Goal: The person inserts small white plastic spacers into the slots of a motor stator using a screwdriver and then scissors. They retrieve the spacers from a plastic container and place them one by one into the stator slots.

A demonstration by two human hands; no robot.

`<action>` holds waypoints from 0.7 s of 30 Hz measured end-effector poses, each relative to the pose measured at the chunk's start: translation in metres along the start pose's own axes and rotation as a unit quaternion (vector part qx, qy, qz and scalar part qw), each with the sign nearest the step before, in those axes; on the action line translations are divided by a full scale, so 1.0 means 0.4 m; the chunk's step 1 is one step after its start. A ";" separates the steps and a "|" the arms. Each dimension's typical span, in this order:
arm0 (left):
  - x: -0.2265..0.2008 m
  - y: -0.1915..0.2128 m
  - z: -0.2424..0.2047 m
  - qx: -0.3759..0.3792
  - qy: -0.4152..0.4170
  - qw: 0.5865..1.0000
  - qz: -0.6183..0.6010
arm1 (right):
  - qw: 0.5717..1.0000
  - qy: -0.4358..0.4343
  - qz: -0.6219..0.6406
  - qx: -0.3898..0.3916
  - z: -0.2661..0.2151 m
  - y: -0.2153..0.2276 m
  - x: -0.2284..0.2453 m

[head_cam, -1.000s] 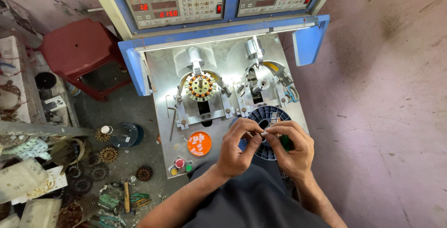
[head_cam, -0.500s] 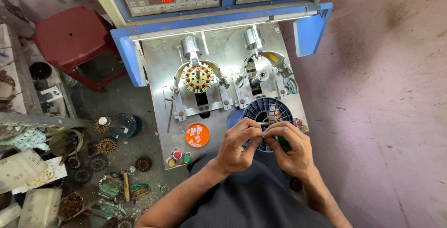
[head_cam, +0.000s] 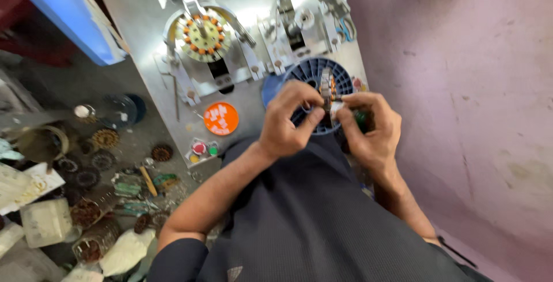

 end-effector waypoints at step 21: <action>0.183 -0.053 0.059 0.225 -0.046 0.962 -0.146 | 0.978 0.113 -0.177 -0.001 -0.014 -0.024 -0.027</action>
Point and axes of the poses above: each hand's wrist, its own z-axis towards the middle knuckle, its own y-axis out of the back of the hand, x = y × z, the point moved 7 cm from there along z, towards the middle knuckle, and after that the axes turned 7 degrees about -x, right-handed, at the moved point
